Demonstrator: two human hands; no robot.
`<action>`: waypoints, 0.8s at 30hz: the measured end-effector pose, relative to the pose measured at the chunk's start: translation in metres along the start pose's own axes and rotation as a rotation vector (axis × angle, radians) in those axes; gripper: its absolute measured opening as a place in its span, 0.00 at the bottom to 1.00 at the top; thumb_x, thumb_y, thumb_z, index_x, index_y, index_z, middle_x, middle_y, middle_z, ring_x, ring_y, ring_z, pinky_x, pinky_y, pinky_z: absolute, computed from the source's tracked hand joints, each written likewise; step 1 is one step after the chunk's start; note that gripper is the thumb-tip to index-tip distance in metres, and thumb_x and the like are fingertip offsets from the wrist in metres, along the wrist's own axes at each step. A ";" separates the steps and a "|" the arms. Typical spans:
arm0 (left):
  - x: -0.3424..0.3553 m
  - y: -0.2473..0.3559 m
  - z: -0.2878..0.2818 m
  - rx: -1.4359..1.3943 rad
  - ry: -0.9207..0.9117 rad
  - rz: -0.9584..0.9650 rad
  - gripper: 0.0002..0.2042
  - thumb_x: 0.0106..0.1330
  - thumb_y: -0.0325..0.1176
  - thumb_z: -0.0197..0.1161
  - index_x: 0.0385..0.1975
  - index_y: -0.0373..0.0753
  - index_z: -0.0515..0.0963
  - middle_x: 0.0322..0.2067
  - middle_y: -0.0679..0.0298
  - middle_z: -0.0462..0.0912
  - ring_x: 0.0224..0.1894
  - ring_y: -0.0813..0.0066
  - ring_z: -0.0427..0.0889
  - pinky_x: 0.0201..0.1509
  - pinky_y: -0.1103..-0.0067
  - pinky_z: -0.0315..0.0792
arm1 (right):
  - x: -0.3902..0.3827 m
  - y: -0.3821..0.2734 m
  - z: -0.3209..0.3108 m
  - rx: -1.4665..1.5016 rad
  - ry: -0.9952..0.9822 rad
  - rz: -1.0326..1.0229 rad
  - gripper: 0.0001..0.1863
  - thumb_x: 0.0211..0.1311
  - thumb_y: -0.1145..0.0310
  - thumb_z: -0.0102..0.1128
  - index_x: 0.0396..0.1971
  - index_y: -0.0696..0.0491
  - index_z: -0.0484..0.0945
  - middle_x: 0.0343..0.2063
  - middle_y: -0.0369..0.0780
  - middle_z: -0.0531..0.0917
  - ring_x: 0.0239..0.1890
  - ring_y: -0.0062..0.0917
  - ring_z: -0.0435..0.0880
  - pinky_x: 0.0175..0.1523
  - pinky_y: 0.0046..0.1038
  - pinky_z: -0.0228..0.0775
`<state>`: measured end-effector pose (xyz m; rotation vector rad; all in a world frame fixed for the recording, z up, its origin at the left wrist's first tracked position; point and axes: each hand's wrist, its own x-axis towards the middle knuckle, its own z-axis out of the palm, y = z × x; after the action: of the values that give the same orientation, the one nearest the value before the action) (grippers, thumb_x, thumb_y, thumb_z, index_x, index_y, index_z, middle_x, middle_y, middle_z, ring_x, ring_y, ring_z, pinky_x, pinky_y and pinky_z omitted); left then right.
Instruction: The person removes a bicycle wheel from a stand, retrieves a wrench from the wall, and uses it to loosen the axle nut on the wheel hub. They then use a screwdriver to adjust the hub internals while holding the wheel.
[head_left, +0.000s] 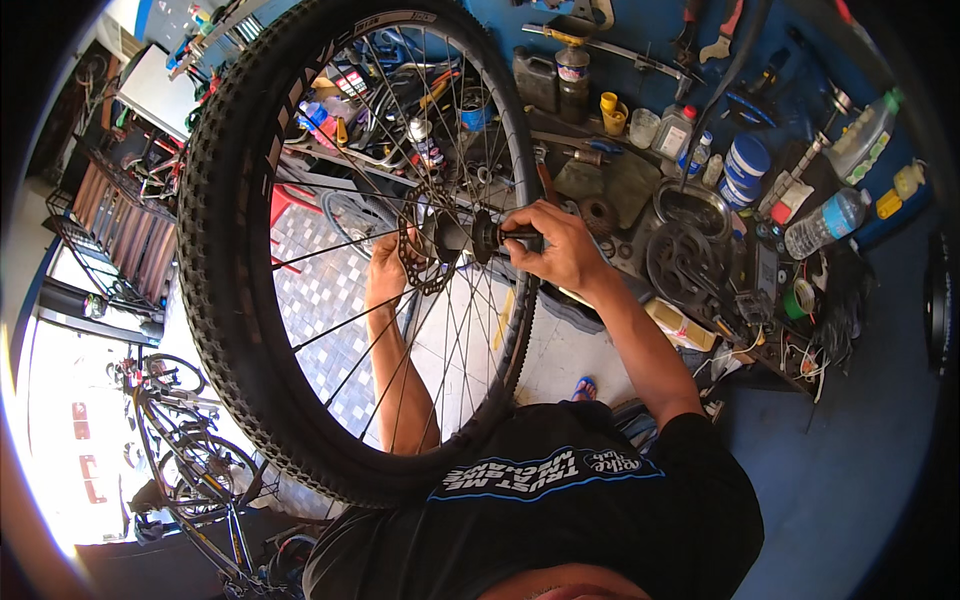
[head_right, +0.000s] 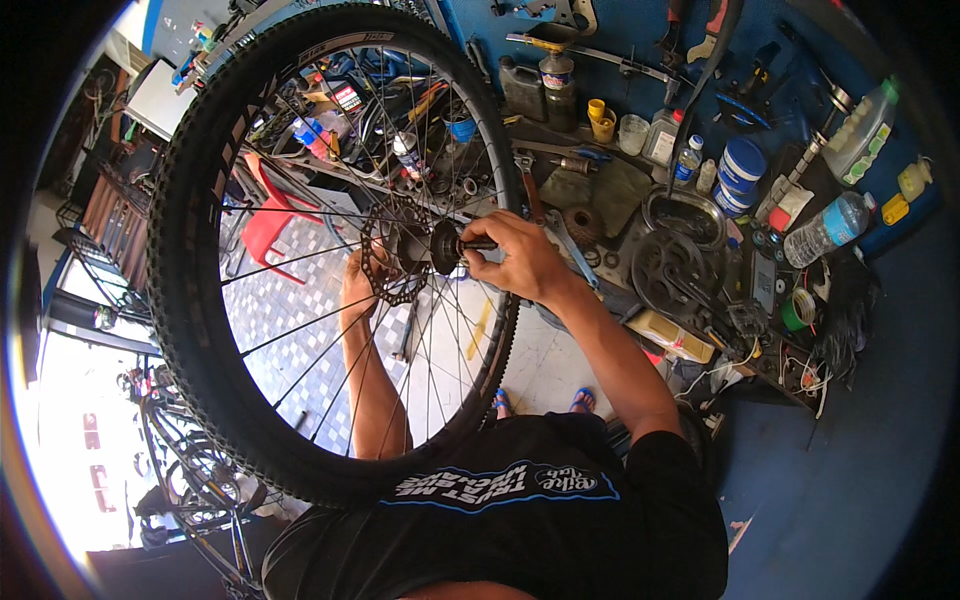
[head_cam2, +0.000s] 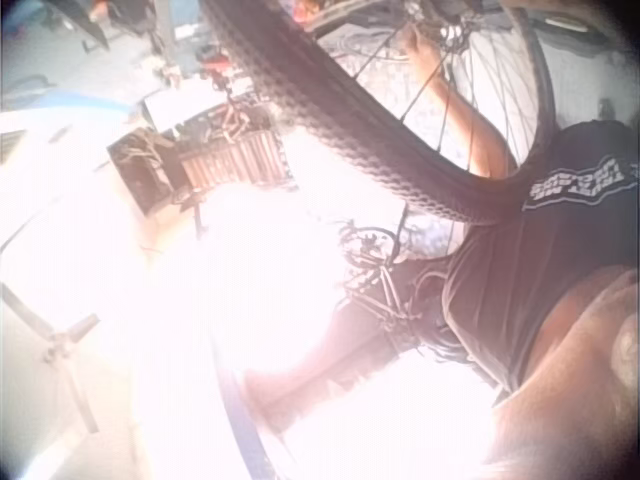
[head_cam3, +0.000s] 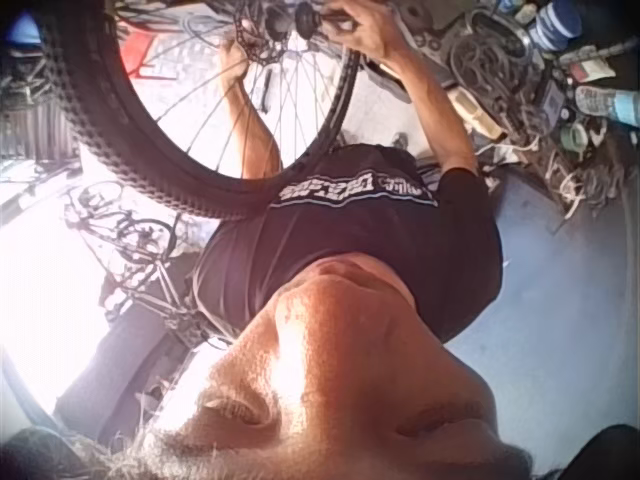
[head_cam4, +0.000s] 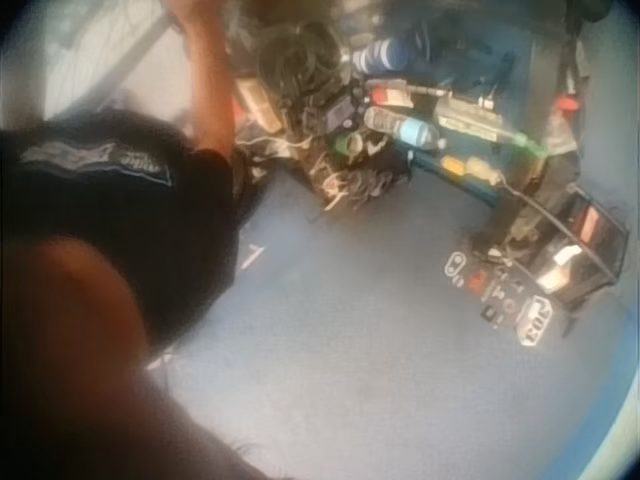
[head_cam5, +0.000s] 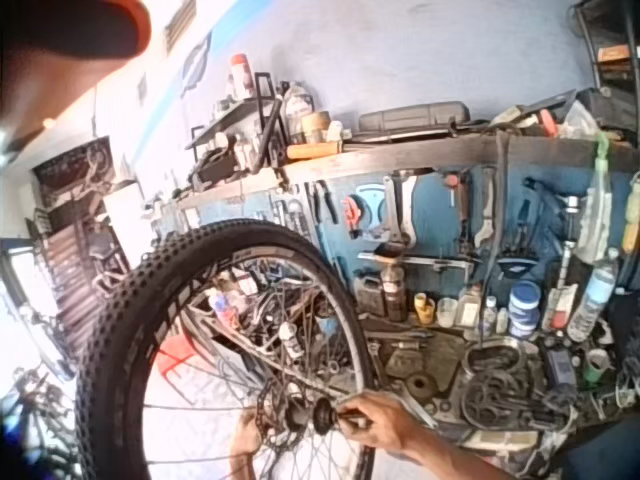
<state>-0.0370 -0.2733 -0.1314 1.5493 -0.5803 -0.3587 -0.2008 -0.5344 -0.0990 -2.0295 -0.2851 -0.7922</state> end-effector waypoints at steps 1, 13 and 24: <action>0.001 -0.002 0.000 -0.036 -0.015 0.007 0.21 0.80 0.41 0.57 0.21 0.39 0.75 0.20 0.73 0.73 0.25 0.83 0.71 0.31 0.81 0.66 | 0.000 0.000 0.000 -0.001 0.003 -0.003 0.13 0.56 0.75 0.73 0.42 0.58 0.83 0.38 0.41 0.86 0.41 0.28 0.87 0.49 0.28 0.80; -0.006 -0.007 0.004 -0.047 0.068 -0.011 0.14 0.77 0.42 0.62 0.32 0.39 0.79 0.24 0.73 0.77 0.26 0.84 0.73 0.33 0.81 0.69 | -0.001 0.000 0.001 0.026 -0.017 0.022 0.14 0.56 0.74 0.73 0.42 0.58 0.82 0.38 0.41 0.86 0.39 0.30 0.87 0.48 0.29 0.80; -0.009 0.000 0.005 -0.098 0.001 -0.002 0.11 0.77 0.40 0.60 0.39 0.38 0.80 0.29 0.73 0.79 0.31 0.83 0.75 0.36 0.81 0.70 | -0.001 0.001 -0.001 -0.018 -0.015 -0.009 0.13 0.57 0.74 0.73 0.42 0.57 0.82 0.38 0.41 0.86 0.40 0.29 0.87 0.48 0.29 0.80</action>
<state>-0.0473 -0.2726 -0.1332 1.4563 -0.5526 -0.3831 -0.2010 -0.5357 -0.0998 -2.0536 -0.2970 -0.7881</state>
